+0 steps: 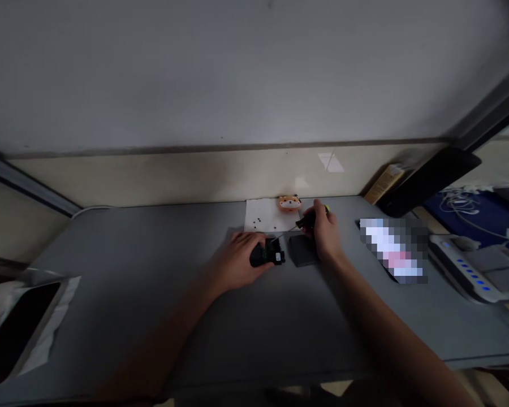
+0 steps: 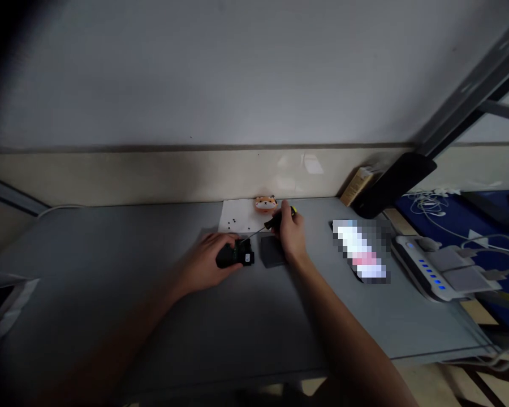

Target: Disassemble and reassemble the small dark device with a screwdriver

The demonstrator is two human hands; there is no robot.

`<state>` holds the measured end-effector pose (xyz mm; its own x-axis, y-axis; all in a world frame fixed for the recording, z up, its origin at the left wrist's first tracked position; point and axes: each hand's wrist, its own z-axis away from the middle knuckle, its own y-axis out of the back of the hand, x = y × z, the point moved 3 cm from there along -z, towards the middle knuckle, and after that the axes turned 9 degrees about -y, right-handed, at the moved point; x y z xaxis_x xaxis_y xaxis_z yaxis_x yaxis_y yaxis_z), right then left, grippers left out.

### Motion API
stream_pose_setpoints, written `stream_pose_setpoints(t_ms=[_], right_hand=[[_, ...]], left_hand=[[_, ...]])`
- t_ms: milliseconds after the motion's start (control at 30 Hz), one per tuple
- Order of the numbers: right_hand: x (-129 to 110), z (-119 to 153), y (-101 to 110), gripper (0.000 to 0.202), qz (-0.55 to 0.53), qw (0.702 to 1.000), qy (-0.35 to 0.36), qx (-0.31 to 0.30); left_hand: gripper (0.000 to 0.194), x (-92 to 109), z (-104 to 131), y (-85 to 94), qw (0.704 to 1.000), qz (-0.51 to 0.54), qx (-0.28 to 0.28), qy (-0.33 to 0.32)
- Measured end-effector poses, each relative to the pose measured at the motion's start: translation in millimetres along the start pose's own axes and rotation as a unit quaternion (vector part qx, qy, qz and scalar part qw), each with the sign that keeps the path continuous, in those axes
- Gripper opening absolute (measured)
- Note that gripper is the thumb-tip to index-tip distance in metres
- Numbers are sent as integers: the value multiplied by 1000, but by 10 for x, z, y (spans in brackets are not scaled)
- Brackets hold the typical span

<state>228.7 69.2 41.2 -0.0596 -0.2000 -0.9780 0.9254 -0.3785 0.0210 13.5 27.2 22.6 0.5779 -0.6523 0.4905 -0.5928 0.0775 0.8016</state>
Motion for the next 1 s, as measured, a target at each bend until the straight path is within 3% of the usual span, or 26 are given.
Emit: stream_pose_setpoints(t_ms=[200, 367, 467, 1000], right_hand=[[-52, 80, -41, 62, 15, 999, 41, -27], [-97, 150, -66, 66, 17, 999, 31, -41], [-112, 164, -76, 67, 15, 999, 22, -46], [-101, 173, -63, 64, 1, 999, 42, -28]], left_hand=[[40, -6, 25, 8, 1000, -12, 22, -11], [8, 3, 18, 20, 995, -17, 89, -32], [11, -14, 9, 19, 993, -25, 113, -38], [17, -13, -1, 95, 987, -88, 121, -60]])
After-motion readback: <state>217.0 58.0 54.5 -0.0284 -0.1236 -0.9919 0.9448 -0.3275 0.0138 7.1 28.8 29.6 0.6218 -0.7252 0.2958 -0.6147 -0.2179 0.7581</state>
